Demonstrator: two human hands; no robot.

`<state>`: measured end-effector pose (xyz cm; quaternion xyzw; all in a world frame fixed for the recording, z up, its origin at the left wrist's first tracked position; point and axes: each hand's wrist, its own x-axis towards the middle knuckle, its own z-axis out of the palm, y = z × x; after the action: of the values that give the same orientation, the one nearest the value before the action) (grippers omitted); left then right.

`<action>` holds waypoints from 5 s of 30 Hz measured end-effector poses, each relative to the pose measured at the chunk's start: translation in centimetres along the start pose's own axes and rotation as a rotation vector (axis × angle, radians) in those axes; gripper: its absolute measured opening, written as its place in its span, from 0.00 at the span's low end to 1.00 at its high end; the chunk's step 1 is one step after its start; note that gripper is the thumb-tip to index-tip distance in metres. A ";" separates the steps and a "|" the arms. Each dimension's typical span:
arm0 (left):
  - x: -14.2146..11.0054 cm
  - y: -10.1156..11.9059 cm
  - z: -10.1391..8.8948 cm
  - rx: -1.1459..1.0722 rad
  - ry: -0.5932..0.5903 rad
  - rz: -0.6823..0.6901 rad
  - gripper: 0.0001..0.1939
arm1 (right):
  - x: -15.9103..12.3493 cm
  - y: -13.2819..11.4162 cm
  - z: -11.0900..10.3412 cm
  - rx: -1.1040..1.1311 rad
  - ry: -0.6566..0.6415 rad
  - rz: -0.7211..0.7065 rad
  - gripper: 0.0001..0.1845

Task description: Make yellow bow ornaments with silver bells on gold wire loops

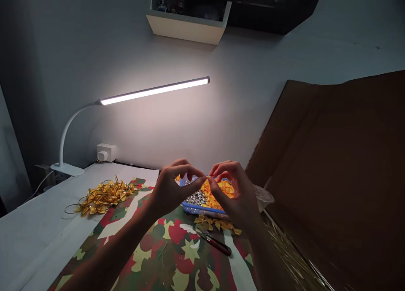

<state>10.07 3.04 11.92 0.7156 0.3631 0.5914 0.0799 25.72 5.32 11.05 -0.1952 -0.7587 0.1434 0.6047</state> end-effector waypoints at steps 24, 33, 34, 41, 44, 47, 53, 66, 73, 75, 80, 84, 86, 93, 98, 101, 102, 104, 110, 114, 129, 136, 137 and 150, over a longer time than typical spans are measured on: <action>0.2 -0.4 -0.3 -0.024 -0.026 0.001 0.05 | 0.0 0.1 -0.2 0.017 -0.014 0.060 0.07; 0.2 -0.2 -0.3 -0.039 -0.025 -0.019 0.04 | 0.1 0.0 -0.3 0.014 -0.009 0.063 0.08; 0.2 -0.2 -0.3 -0.047 -0.024 -0.026 0.04 | 0.1 0.1 -0.3 0.015 -0.010 0.064 0.08; 0.3 -0.1 -0.3 -0.087 -0.020 -0.052 0.05 | 0.0 0.3 -0.3 0.011 -0.022 0.059 0.08; 0.3 -0.2 -0.3 -0.092 -0.022 -0.057 0.04 | -0.1 0.3 -0.3 0.008 -0.024 0.065 0.09; 0.3 -0.4 -0.4 -0.098 -0.023 -0.072 0.04 | -0.2 0.3 -0.4 -0.001 -0.027 0.065 0.09; 0.4 -0.2 -0.5 -0.127 -0.031 -0.136 0.05 | -0.1 0.4 -0.5 -0.029 -0.030 0.035 0.08; 0.4 -0.4 -0.5 -0.172 -0.044 -0.214 0.07 | 0.0 0.4 -0.7 -0.029 -0.031 0.018 0.11; 0.5 -0.5 -0.6 -0.242 -0.056 -0.269 0.07 | 0.1 0.4 -0.9 -0.043 0.001 0.021 0.12; 0.5 -0.6 -0.6 -0.283 -0.065 -0.297 0.07 | 0.1 0.3 -1.0 -0.057 -0.006 0.030 0.11; 0.7 -0.6 -0.6 -0.340 -0.073 -0.340 0.07 | 0.3 0.1 -1.3 -0.159 -0.035 -0.039 0.07; 0.7 -0.6 -0.7 -0.328 -0.072 -0.342 0.07 | 0.3 -0.1 -1.3 -0.222 -0.024 -0.100 0.04; 0.6 -0.7 -0.7 -0.330 -0.069 -0.344 0.07 | 0.3 -0.1 -1.1 -0.227 -0.020 -0.111 0.03; 0.6 -0.6 -0.6 -0.379 -0.076 -0.361 0.06 | 0.3 -0.3 -0.8 -0.233 -0.001 -0.135 0.04; 0.9 -0.2 -0.8 -0.496 -0.095 -0.456 0.07 | 0.2 -0.4 -1.1 -0.140 -0.038 -0.008 0.04; 1.2 0.0 -0.9 -0.585 -0.139 -0.516 0.07 | 0.3 -0.6 -1.2 -0.072 -0.031 0.102 0.04; 1.4 0.1 -1.0 -0.619 -0.161 -0.531 0.07 | 0.3 -0.6 -1.3 -0.042 -0.032 0.132 0.04; 1.6 0.5 -1.2 -0.688 -0.222 -0.555 0.07 | 0.4 -0.7 -1.4 0.045 -0.066 0.175 0.04; 1.6 1.7 -1.7 -0.846 -0.505 -0.645 0.06 | 0.1 -1.6 -1.5 0.256 -0.241 0.092 0.04; 1.4 2.1 -1.6 -0.900 -0.615 -0.688 0.06 | -0.2 -2.9 -1.5 0.222 -0.258 -0.009 0.08; 1.6 2.5 -1.7 -0.915 -0.610 -0.739 0.05 | -0.5 -3.9 -1.6 0.041 -0.272 -0.113 0.12; 1.5 2.1 -1.7 -0.895 -0.604 -0.724 0.06 | -0.5 -3.8 -1.7 0.100 -0.293 -0.075 0.10; 1.5 2.1 -1.7 -0.893 -0.602 -0.723 0.06 | -0.4 -3.9 -1.7 0.098 -0.291 -0.075 0.10; 1.5 1.6 -1.7 -0.880 -0.586 -0.732 0.05 | -0.4 -3.7 -1.6 0.078 -0.295 -0.061 0.10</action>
<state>9.31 2.25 14.49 0.5776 0.2703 0.3996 0.6585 26.89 1.87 12.76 -0.1254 -0.8387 0.1813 0.4980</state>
